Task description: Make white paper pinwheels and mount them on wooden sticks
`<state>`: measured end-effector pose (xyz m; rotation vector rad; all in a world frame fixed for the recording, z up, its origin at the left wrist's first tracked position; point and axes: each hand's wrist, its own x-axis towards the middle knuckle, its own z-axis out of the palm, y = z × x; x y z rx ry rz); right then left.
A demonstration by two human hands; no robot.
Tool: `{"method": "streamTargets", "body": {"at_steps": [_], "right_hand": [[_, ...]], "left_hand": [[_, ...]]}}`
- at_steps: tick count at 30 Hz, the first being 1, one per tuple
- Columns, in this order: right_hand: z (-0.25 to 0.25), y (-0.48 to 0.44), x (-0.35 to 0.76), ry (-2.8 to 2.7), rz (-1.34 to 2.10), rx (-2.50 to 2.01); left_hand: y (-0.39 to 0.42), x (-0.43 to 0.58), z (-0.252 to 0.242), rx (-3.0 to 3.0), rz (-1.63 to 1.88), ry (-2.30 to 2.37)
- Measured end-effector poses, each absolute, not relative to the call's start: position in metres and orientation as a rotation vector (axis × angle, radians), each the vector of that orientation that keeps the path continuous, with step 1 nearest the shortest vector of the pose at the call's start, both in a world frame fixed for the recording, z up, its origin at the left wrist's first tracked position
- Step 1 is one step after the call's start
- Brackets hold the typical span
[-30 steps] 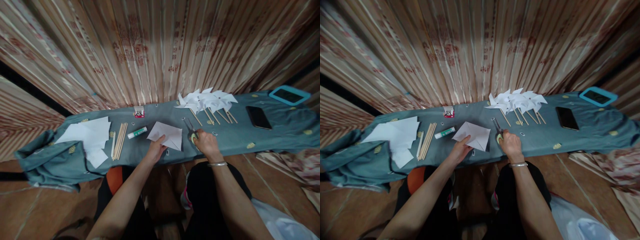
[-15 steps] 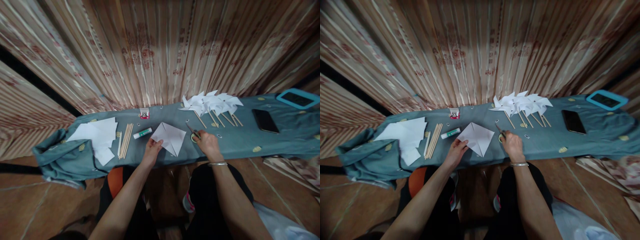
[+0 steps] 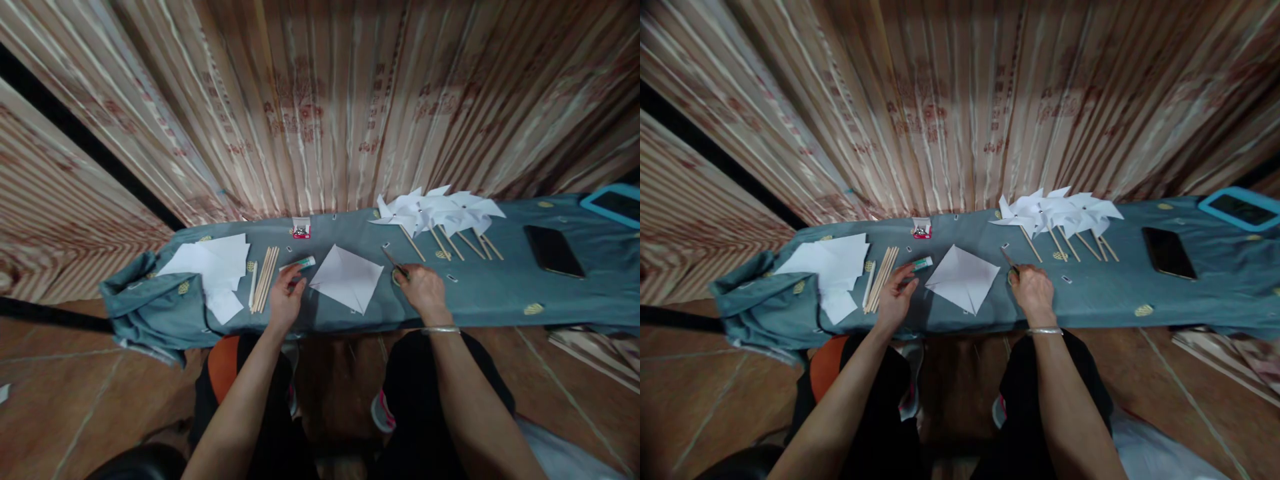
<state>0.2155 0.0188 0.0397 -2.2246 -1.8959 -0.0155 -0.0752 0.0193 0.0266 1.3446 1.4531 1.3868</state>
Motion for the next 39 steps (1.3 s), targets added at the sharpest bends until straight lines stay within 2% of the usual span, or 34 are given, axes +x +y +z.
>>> {"method": "streamTargets", "body": {"at_steps": [5, 14, 19, 22, 24, 27, 30, 33, 39], "right_hand": [[0.042, 0.019, 0.211, -1.898, -0.007, -2.197], [0.039, 0.020, 0.206, -1.908, 0.028, -2.131], [0.043, 0.020, 0.200, -1.840, 0.114, -1.998], [0.043, 0.018, 0.187, -1.702, 0.298, -1.792], [0.042, 0.016, 0.173, -1.548, 0.549, -1.641], [0.041, 0.013, 0.150, -1.203, 1.041, -1.424], [0.044, 0.010, 0.134, -0.958, 1.370, -1.249], [0.048, 0.011, 0.127, -0.865, 1.467, -1.147], [0.044, 0.021, 0.130, -0.781, 1.400, -1.092]], "left_hand": [[0.040, -0.106, 0.021, 1.802, 1.293, 1.739], [0.051, -0.118, 0.008, 1.904, 1.007, 1.916], [0.049, -0.116, 0.015, 1.822, 1.121, 1.821], [0.044, -0.103, 0.021, 1.584, 1.307, 1.681], [0.039, -0.089, 0.024, 1.379, 1.377, 1.548], [0.029, -0.066, 0.029, 1.108, 1.341, 1.263], [0.021, -0.047, 0.031, 0.980, 1.262, 1.133], [0.017, -0.038, 0.034, 0.944, 1.211, 1.054], [0.020, -0.035, 0.033, 0.876, 1.153, 1.036]]}}
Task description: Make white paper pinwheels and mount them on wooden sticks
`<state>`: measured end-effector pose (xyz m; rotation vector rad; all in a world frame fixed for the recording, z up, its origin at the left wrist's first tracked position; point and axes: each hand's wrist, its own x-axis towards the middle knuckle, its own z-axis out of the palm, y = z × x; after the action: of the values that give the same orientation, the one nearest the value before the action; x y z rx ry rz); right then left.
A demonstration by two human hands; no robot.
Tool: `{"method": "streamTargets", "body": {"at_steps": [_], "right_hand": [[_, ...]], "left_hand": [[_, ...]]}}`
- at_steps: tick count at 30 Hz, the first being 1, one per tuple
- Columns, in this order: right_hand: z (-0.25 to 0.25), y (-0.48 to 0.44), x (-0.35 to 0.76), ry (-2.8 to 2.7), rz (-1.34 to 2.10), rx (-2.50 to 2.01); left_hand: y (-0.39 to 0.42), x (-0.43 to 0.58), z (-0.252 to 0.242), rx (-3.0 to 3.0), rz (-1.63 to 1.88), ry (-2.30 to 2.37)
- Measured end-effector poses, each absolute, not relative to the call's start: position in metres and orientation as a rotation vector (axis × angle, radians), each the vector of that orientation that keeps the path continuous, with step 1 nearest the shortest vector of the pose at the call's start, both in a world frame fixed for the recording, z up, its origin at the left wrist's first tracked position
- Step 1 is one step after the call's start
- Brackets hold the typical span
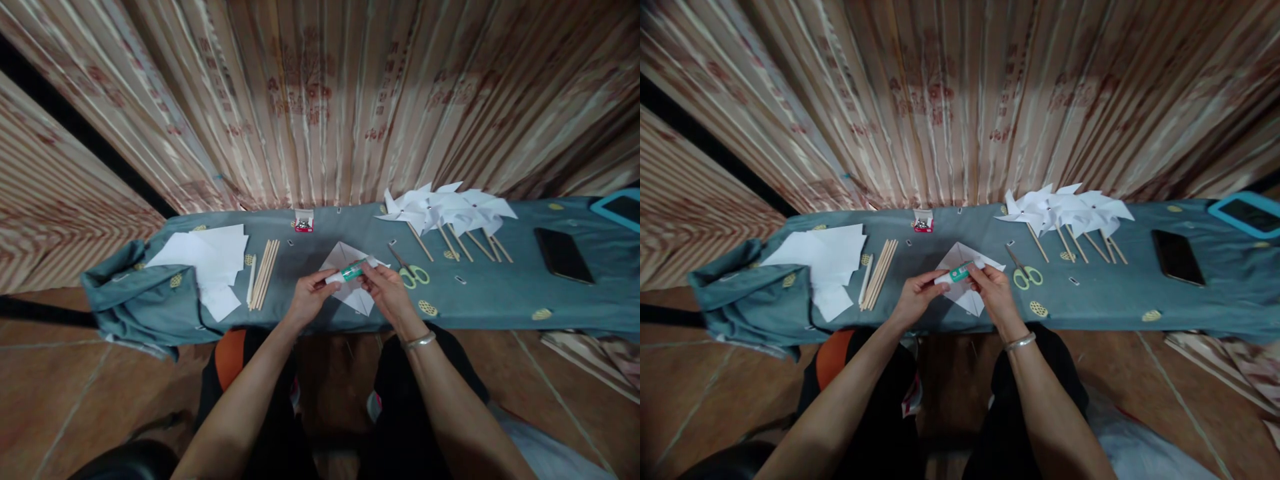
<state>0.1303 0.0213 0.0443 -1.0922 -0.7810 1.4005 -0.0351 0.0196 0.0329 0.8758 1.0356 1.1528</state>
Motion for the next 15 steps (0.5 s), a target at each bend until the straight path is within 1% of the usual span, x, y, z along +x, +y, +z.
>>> {"method": "streamTargets", "body": {"at_steps": [4, 7, 11, 15], "right_hand": [[0.039, 0.029, 0.142, -0.578, 1.389, -1.052], [0.035, 0.032, 0.149, -0.463, 1.414, -1.016], [0.031, 0.033, 0.153, -0.437, 1.466, -0.971], [0.031, 0.034, 0.153, -0.411, 1.486, -0.983]], "left_hand": [[0.032, -0.048, 0.029, 0.951, 1.206, 1.104], [0.047, -0.066, 0.027, 1.177, 1.258, 1.296], [0.066, -0.089, 0.022, 1.615, 1.176, 1.622], [0.077, -0.099, 0.009, 1.873, 1.049, 1.749]]}}
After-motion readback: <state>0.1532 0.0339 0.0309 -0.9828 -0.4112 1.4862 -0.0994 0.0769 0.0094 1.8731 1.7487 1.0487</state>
